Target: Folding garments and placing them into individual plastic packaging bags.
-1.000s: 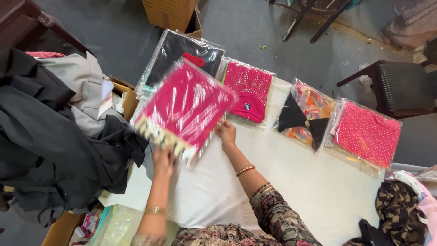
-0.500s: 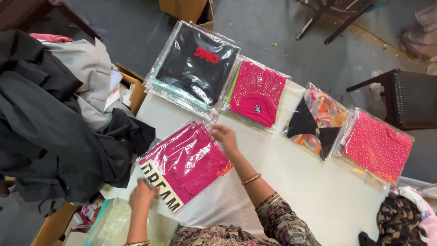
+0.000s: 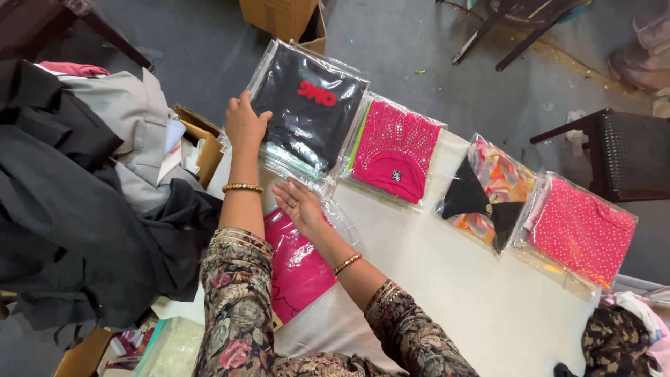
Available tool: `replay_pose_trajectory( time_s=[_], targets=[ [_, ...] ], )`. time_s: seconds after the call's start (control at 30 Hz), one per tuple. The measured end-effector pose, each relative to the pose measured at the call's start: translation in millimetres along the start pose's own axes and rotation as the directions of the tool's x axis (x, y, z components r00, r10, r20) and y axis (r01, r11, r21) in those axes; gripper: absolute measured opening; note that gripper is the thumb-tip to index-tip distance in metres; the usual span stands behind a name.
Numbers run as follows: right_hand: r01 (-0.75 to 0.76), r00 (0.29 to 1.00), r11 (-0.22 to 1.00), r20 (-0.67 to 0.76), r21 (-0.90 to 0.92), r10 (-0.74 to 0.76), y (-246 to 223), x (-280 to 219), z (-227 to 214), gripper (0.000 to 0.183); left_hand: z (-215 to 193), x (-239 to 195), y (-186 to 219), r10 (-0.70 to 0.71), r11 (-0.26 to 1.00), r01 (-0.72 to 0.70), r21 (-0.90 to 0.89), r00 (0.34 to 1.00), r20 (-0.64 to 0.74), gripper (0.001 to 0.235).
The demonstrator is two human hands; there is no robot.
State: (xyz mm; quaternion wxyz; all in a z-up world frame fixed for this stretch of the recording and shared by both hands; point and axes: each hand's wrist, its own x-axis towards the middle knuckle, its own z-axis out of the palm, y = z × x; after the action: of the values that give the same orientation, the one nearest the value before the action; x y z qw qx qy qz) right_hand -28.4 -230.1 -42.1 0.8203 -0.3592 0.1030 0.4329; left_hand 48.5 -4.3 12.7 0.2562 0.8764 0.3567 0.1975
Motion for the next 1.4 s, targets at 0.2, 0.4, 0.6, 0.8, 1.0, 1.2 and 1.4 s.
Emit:
replay_pose_trajectory(
  time_s=[0.2,0.4,0.6,0.8,1.0,1.2,1.4],
  targets=[
    [0.052,0.993,0.996,-0.108,0.078,-0.043,4,-7,-1,0.052,5,-19,-22,-0.051,0.998,0.050,0.027,0.998,0.045,0.079],
    [-0.053,0.991,0.998,-0.124,0.032,0.057,21,-4,0,0.056,-11,-16,-16,-0.110,0.992,0.101,0.072,0.985,0.133,0.080],
    [0.060,0.984,0.995,-0.173,0.076,-0.046,19,6,3,0.056,-1,-8,-28,-0.072,0.997,0.069,0.024,0.971,0.228,0.081],
    [0.161,0.935,0.980,-0.335,0.115,-0.115,23,24,-11,0.060,1,-28,-31,-0.070,0.997,0.059,0.054,0.972,0.223,0.093],
    [0.251,0.878,0.967,-0.432,0.044,-0.208,27,46,-38,0.055,4,-95,-32,-0.158,0.984,0.169,-0.061,0.975,0.153,0.097],
    [0.264,0.757,0.962,-0.603,-0.072,-0.252,-15,29,5,0.067,-5,-135,7,-0.332,0.926,0.345,-0.156,0.938,0.101,0.102],
    [0.268,0.704,0.953,-0.645,-0.145,-0.296,-17,38,-3,0.075,-20,-53,34,0.248,0.968,-0.250,0.007,0.959,-0.138,0.081]
  ],
)
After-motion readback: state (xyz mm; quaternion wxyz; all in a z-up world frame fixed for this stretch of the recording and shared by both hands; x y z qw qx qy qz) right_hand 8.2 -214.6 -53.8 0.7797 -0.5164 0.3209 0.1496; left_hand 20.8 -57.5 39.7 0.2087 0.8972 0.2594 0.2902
